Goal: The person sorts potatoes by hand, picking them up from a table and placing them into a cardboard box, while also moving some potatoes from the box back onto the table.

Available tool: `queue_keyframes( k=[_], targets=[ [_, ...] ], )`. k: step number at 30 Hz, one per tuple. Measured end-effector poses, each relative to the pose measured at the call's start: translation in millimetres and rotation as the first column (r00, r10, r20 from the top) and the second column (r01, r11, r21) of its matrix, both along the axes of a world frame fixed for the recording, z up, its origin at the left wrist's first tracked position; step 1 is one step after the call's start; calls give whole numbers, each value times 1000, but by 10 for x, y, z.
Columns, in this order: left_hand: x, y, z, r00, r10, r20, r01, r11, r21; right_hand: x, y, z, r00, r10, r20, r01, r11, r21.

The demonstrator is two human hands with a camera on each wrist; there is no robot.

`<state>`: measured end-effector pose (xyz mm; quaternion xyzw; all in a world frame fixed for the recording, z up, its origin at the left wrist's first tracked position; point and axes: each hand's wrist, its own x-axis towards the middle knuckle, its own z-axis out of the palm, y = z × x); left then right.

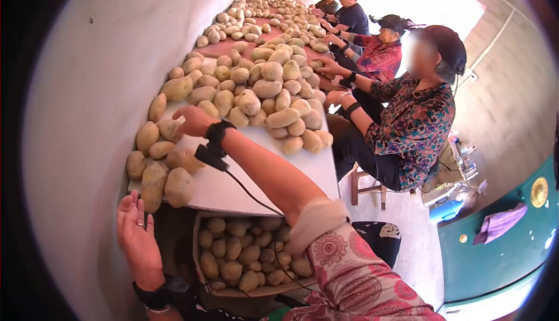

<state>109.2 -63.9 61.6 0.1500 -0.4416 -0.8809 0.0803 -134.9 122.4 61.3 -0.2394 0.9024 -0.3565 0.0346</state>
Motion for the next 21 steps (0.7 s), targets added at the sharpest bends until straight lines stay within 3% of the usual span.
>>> queue_keyframes(
  k=[1,3,4,5,7,8,10,12,14,15,17,18,20,21],
  targets=[
    [-18,38,17,1000,-6,-7,6,1000,6,108,73,50,997,57,-56,-59,998,-30],
    [-17,77,50,1000,-23,-2,23,999,-32,418,214,112,987,160,-34,-163,955,-247],
    [-36,68,30,1000,-25,-5,25,999,-36,674,283,194,966,251,61,-219,923,-317],
    [-73,68,-13,999,-34,-5,34,999,-34,974,368,298,927,345,148,-267,883,-386],
    [-76,138,-39,999,-40,1,40,999,-29,1556,552,371,746,510,428,-307,834,-459],
    [-87,176,-17,1000,-27,-2,27,999,-26,1882,655,386,795,552,249,-455,816,-357],
    [-117,226,22,1000,-11,-11,11,1000,-22,2338,861,20,628,642,439,-476,764,-436],
    [-141,264,11,1000,13,24,-11,998,-57,2686,1014,-346,632,404,661,-401,901,-167],
    [-141,271,-32,1000,3,13,-2,998,-68,2968,1122,-1186,856,318,408,-329,943,-44],
    [-159,275,-40,1000,-6,-3,5,997,-72,3109,1098,-1478,858,319,402,-329,943,-46],
    [-193,296,-72,1000,-4,2,4,997,-83,3348,1055,-1901,989,80,125,-103,976,191],
    [-204,302,-93,1000,-2,12,3,995,-100,3406,980,-2033,989,78,126,-101,977,190],
    [-225,302,-116,1000,3,20,0,994,-112,3440,805,-2226,997,-43,60,10,886,463],
    [-240,306,-119,1000,7,24,-4,993,-115,3423,800,-2286,997,-41,59,9,886,463]
  ],
)
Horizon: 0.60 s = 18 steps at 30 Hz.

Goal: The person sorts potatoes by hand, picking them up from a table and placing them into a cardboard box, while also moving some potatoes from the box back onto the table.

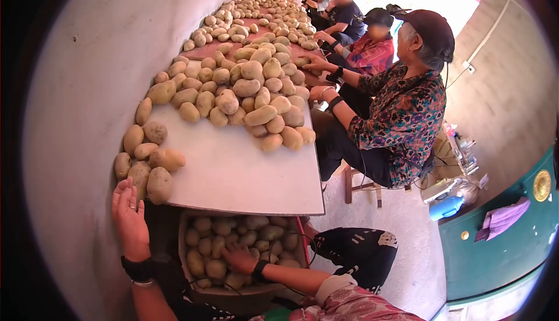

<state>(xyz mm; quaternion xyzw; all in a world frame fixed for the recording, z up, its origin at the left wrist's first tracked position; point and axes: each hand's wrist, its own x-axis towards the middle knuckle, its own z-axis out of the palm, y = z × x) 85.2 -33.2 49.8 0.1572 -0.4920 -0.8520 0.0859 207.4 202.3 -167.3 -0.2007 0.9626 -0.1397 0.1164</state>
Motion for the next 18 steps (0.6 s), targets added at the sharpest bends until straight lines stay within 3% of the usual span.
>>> queue_keyframes(
  k=[3,5,6,8,18],
  targets=[
    [-51,19,-8,1000,1,8,-1,1000,-16,-23,55,-40,1000,-30,2,31,999,-18],
    [-70,19,10,1000,-4,12,4,1000,-28,-135,80,22,970,-3,241,18,998,-58],
    [-86,27,20,1000,-6,11,6,999,-34,-143,94,23,971,-4,239,18,998,-57],
    [-135,-20,-45,1000,-8,0,8,1000,-16,-98,149,-12,998,5,69,8,983,-185],
    [-196,-53,-76,1000,-5,-15,4,1000,-13,-32,177,39,999,-41,5,41,986,-162]
  ],
)
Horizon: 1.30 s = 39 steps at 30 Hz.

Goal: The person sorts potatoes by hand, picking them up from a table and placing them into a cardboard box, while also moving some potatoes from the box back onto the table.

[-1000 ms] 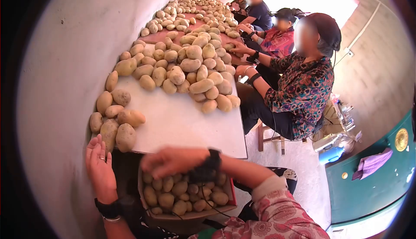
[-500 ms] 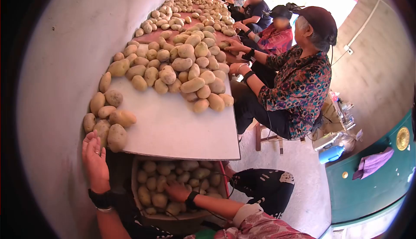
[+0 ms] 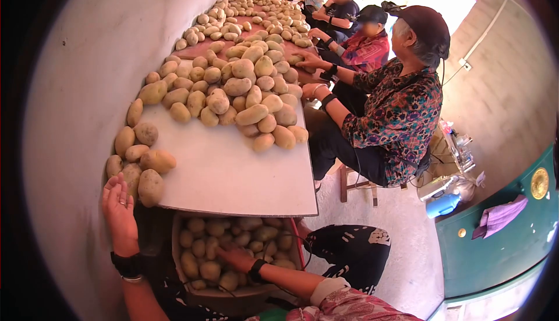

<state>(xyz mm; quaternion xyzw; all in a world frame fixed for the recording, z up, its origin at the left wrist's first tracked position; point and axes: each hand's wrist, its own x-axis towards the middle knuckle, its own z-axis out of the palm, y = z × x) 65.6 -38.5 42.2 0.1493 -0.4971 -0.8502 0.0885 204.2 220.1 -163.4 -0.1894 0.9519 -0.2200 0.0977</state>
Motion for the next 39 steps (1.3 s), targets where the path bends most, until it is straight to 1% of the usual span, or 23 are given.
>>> queue_keyframes(
  k=[2,6,8,9,11,12,14,15,16,17,18,20,22,24,25,26,28,30,32,34,37,38,39],
  targets=[
    [-29,-15,-14,1000,7,11,-7,1000,-8,-17,36,-64,996,42,81,-43,999,18],
    [-58,-46,-15,1000,8,26,-8,1000,-26,-66,-9,-190,999,42,23,-43,999,24],
    [-73,-59,-28,1000,5,23,-4,1000,-20,-107,-23,-105,978,87,191,-105,991,82],
    [-78,-72,-36,1000,4,17,-3,1000,-15,-101,1,-124,977,87,193,-105,991,81],
    [-84,-82,-7,1000,4,20,-3,1000,-18,-128,56,-173,980,198,13,-198,979,-40],
    [-85,-80,9,1000,0,23,0,1000,-17,-154,69,-194,979,202,13,-201,979,-38],
    [-93,-97,3,1000,6,20,-6,1000,-17,-217,78,-49,957,197,215,-188,980,-63],
    [-91,-110,3,1000,11,13,-11,1000,-23,-213,70,21,956,198,218,-188,980,-64],
    [-91,-126,13,1000,14,14,-13,1000,-24,-213,56,84,952,196,237,-149,968,-200],
    [-90,-140,26,1000,10,23,-9,1000,-30,-230,41,218,946,198,255,-107,938,-331],
    [-96,-155,35,999,7,33,-6,999,-34,-270,43,355,945,203,256,-112,937,-330],
    [-55,-251,-80,994,-51,-96,54,998,24,-357,-35,853,894,234,382,12,840,-543],
    [18,-323,-154,963,-119,-240,65,973,-223,-533,-33,1230,840,315,441,18,798,-603],
    [20,-208,122,999,12,-42,-12,1000,-13,-770,-53,1649,836,359,414,-15,770,-638],
    [6,-175,181,999,40,-30,-41,999,-31,-906,-24,1821,811,357,463,60,737,-673],
    [-1,-146,217,998,53,-19,-54,997,-48,-1020,5,1969,788,342,512,149,701,-697],
    [-4,-132,263,998,67,5,-66,996,-52,-1249,29,2259,849,294,438,198,592,-781],
    [-15,-123,293,997,75,17,-75,997,-31,-1598,123,2392,916,188,354,194,566,-801],
    [-2,-116,299,997,77,20,-76,996,-48,-2004,188,2383,914,114,390,277,526,-804],
    [-8,-107,318,997,72,20,-71,997,-42,-2422,203,2336,929,-10,370,294,625,-723],
    [-3,-127,317,998,63,32,-61,996,-58,-2853,29,2359,934,-109,341,313,710,-630],
    [1,-120,319,998,62,32,-60,997,-56,-2888,-60,2375,934,-111,340,314,711,-629],
    [15,-112,335,996,77,32,-76,995,-57,-2917,-165,2376,907,-154,391,397,620,-676]
  ],
)
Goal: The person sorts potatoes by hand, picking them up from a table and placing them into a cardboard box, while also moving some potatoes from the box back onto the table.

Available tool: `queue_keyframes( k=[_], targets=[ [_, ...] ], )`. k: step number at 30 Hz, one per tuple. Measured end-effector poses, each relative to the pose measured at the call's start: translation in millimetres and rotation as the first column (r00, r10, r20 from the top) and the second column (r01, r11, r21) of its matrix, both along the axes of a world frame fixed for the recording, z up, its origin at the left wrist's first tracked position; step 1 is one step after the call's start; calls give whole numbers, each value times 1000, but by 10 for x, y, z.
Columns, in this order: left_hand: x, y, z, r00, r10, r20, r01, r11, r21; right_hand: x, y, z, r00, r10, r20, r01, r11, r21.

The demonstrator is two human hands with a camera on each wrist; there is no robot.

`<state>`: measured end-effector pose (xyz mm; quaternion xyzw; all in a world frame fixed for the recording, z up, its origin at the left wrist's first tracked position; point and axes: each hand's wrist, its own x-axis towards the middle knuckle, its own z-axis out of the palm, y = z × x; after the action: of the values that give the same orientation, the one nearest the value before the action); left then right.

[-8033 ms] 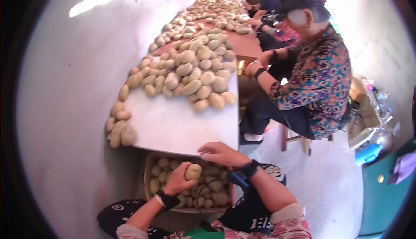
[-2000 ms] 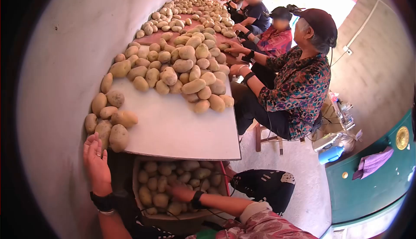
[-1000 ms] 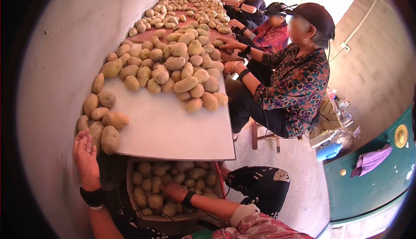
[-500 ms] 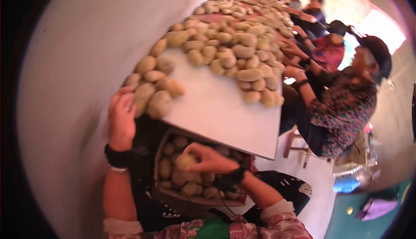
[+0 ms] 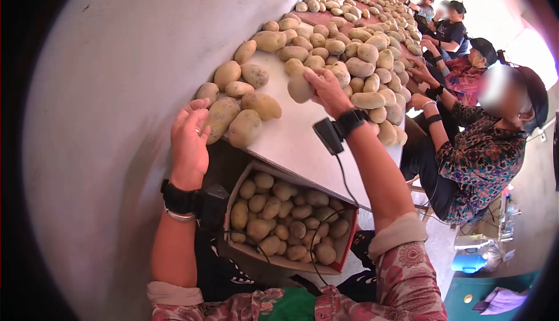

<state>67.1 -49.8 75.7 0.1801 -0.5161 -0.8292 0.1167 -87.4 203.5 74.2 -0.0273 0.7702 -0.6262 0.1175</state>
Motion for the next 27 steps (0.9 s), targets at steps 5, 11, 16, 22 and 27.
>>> queue_keyframes(
  k=[5,11,16,22,27],
  targets=[
    [24,27,51,1000,15,14,-15,1000,1,-344,-293,-420,995,-31,90,55,962,-269],
    [39,26,28,1000,-8,10,8,1000,2,-480,-247,-728,983,9,-183,87,855,512],
    [56,58,-2,999,-42,6,42,999,-7,-440,-210,-774,994,15,-107,20,949,315],
    [36,104,14,999,-30,-34,31,999,42,-401,-251,-725,984,21,-177,63,889,454],
    [18,13,-27,997,-72,23,73,995,-61,-260,144,-691,870,168,-464,115,846,521]
  ],
)
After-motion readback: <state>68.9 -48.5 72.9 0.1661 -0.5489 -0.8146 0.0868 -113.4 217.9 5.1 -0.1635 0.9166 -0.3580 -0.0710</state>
